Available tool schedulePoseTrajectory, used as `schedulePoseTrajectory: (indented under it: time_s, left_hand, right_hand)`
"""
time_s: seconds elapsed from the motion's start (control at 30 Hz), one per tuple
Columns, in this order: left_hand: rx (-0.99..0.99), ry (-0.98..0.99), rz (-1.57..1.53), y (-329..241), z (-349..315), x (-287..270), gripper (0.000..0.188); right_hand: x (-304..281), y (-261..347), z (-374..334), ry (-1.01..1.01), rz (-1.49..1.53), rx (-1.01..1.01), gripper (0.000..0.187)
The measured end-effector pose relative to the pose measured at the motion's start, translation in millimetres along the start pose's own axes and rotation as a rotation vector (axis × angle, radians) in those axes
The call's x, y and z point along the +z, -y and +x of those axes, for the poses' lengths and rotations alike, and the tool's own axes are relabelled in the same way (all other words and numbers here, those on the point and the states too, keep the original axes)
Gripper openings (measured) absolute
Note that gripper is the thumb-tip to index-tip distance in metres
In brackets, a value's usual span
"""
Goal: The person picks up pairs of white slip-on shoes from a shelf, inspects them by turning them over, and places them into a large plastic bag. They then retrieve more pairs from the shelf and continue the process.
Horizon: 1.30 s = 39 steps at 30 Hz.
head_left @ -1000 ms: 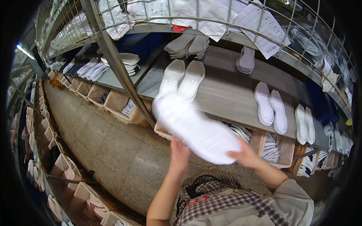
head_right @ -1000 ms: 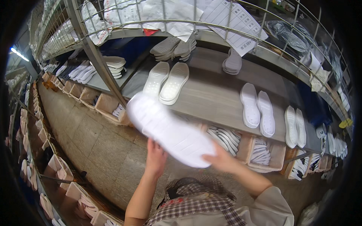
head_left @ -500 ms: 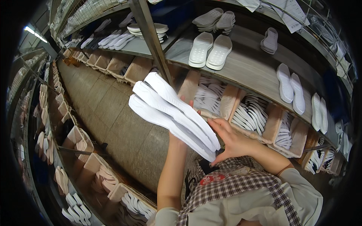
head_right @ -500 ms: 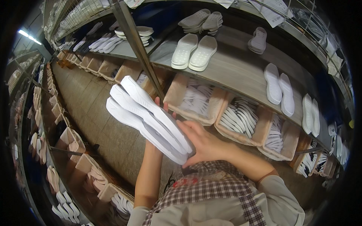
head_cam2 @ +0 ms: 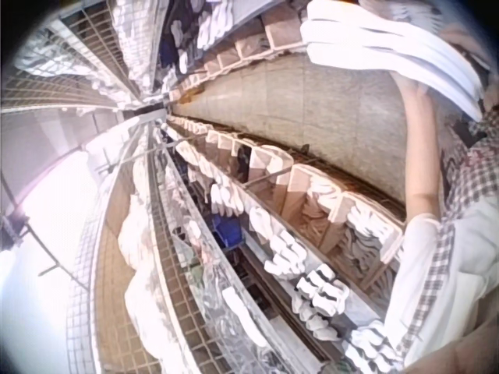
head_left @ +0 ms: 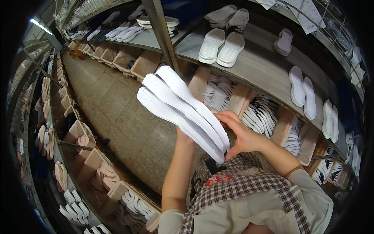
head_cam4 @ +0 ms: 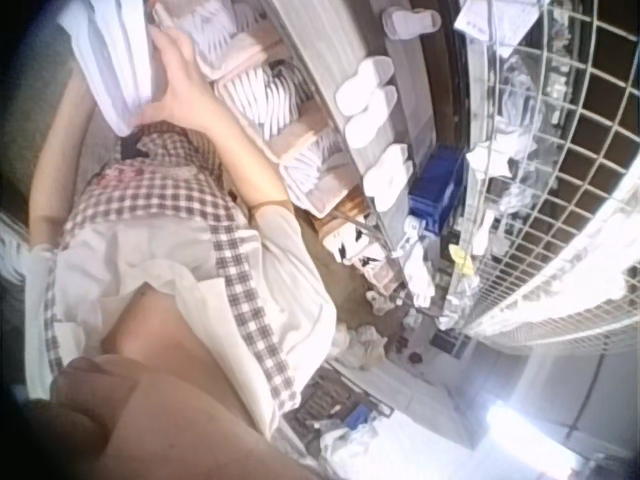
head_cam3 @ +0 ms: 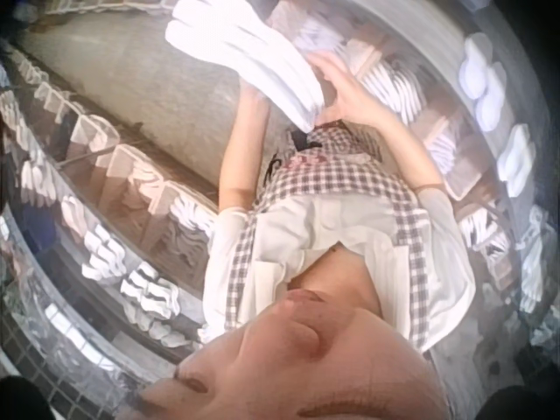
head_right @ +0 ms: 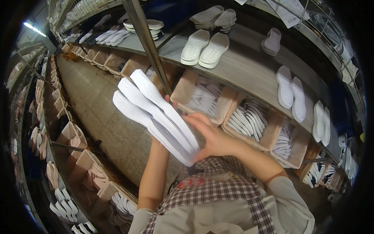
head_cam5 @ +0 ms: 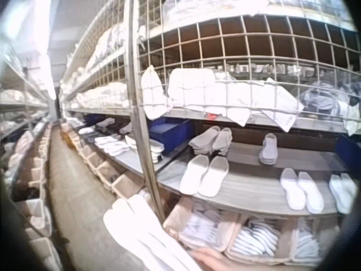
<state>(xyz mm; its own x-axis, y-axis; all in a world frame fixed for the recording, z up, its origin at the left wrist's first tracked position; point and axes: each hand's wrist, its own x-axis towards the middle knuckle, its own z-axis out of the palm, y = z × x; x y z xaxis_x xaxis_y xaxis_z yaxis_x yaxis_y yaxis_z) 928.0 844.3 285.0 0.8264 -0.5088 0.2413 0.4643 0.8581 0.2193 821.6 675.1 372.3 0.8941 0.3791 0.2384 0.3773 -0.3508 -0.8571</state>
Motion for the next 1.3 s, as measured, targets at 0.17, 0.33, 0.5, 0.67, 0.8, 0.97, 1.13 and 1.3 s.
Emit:
schedulePoseTrajectory:
  time_s: [0.17, 0.33, 0.5, 0.67, 0.8, 0.97, 1.13, 1.3]
  left_hand:
    - [0.022, -0.044, 0.062, 4.2, 0.3, -1.9, 0.045]
    - [-0.029, -0.112, 0.194, 4.9, 2.8, -0.6, 0.054]
    - [-0.005, -0.256, 0.32, 5.2, 1.1, 1.6, 0.064]
    - [-0.013, -0.25, 0.292, 4.1, 1.2, 2.6, 0.065]
    - [0.0, -0.257, 0.302, 2.5, 2.2, 1.2, 0.065]
    - [0.002, -0.251, 0.311, 0.4, 2.8, -1.6, 0.067]
    - [0.012, -0.217, 0.326, -2.0, 3.3, -3.9, 0.068]
    - [0.021, -0.259, 0.379, -4.8, 5.6, -3.1, 0.066]
  right_hand:
    - [1.1, -7.9, -0.1, -0.084, 0.11, 0.05, 0.073]
    - [7.6, -20.9, 6.5, -0.241, 0.397, 0.076, 0.03]
    - [6.8, -24.8, 10.2, -0.281, 0.46, 0.169, 0.027]
    - [7.0, -24.3, 12.8, -0.274, 0.514, 0.209, 0.025]
    - [7.2, -25.7, 15.5, -0.282, 0.5, 0.229, 0.025]
    - [7.9, -27.2, 19.1, -0.289, 0.532, 0.238, 0.023]
    - [7.7, -29.5, 20.9, -0.298, 0.52, 0.257, 0.023]
    - [7.1, -31.0, 28.5, -0.285, 0.51, 0.254, 0.031]
